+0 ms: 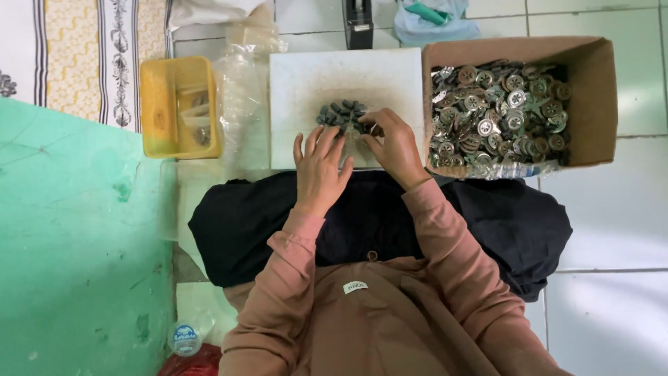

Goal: The person sits on the floor and sorts small dark cylindrical metal parts from a cardboard box filled with mixed hardware. They place the sorted parts onto a white board, then transfer them into a small plastic bag.

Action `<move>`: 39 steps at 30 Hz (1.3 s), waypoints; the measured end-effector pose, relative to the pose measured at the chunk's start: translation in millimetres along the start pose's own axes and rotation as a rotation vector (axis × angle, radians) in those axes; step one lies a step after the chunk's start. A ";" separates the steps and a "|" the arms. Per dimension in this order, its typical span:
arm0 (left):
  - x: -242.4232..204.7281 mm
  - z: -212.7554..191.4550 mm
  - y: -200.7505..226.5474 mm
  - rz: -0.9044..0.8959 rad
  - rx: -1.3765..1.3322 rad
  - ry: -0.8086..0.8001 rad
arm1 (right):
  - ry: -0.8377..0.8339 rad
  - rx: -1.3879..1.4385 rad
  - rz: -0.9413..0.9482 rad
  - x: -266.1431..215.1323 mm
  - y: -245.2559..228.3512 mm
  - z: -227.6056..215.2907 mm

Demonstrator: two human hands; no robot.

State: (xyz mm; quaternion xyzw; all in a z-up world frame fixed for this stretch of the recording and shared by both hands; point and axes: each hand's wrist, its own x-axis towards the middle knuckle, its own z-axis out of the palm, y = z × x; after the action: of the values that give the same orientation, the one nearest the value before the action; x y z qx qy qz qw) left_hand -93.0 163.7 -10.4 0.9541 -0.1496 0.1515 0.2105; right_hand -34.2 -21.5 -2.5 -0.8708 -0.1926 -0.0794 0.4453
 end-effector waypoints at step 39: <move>-3.7 26.3 -21.7 0.009 0.028 0.000 | 0.127 0.105 0.035 1.9 10.1 36.4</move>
State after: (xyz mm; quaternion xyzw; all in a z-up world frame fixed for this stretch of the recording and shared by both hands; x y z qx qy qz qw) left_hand -82.9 171.5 -42.2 0.9562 -0.1519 0.1548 0.1965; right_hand -29.6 3.0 -30.9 -0.8427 -0.1529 -0.1164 0.5030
